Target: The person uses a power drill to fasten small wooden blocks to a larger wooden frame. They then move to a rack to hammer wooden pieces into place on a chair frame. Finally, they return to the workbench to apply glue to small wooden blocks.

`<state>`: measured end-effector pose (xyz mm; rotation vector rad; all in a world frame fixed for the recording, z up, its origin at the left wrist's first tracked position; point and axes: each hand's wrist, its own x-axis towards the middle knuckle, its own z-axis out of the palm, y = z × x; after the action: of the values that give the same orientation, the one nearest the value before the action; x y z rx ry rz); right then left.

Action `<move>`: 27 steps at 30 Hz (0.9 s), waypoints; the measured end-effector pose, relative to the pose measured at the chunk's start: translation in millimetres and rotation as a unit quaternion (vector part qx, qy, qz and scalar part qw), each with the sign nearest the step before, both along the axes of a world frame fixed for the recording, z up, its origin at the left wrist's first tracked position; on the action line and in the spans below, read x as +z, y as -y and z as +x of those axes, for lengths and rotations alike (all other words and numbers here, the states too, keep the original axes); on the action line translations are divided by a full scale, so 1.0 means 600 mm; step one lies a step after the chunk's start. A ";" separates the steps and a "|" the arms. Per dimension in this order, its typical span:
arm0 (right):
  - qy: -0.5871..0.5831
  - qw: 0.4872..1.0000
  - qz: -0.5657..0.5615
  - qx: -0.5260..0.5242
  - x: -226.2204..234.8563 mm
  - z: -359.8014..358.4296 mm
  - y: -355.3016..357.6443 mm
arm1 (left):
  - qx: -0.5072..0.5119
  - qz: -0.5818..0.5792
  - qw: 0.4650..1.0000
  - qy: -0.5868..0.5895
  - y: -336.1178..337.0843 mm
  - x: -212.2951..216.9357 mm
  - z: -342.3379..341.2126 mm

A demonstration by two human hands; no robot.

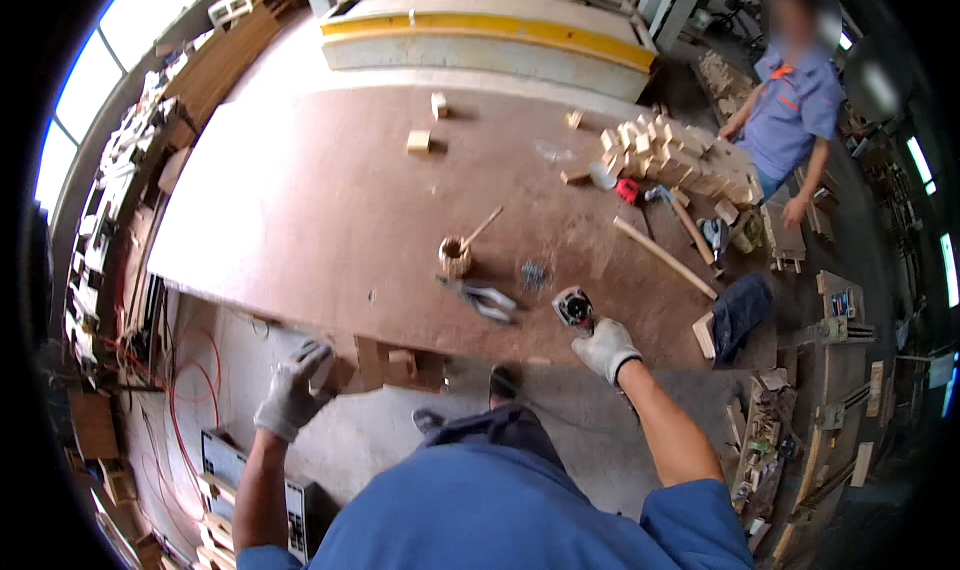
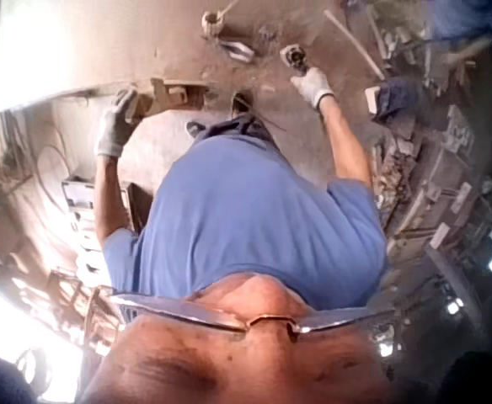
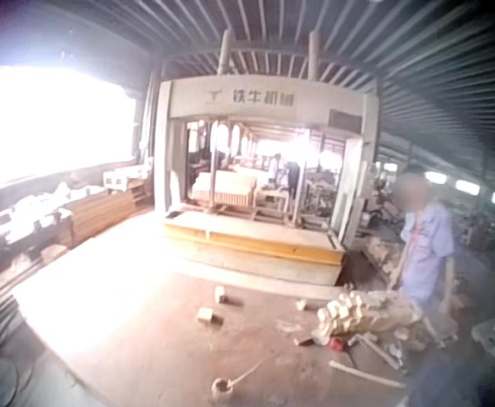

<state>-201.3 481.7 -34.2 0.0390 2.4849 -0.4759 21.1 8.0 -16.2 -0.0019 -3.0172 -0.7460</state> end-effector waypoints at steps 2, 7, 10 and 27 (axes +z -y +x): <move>-0.054 0.997 0.047 0.004 -0.038 -0.044 -0.041 | -0.009 -0.004 1.000 -0.021 0.003 0.001 0.004; -0.129 0.975 0.180 -0.015 -0.146 -0.121 -0.112 | 0.027 0.010 1.000 -0.009 -0.002 0.001 0.010; -0.117 0.970 0.209 -0.039 -0.210 -0.155 -0.154 | 0.039 0.019 0.999 -0.019 -0.008 -0.002 0.009; -0.199 0.858 -0.332 0.337 -0.028 0.123 0.294 | 0.074 0.014 0.995 -0.059 -0.010 -0.033 0.020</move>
<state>-127.7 305.6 -51.2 -1.2693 2.3402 -1.0609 33.1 14.2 -36.0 0.1702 -2.8571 -0.7475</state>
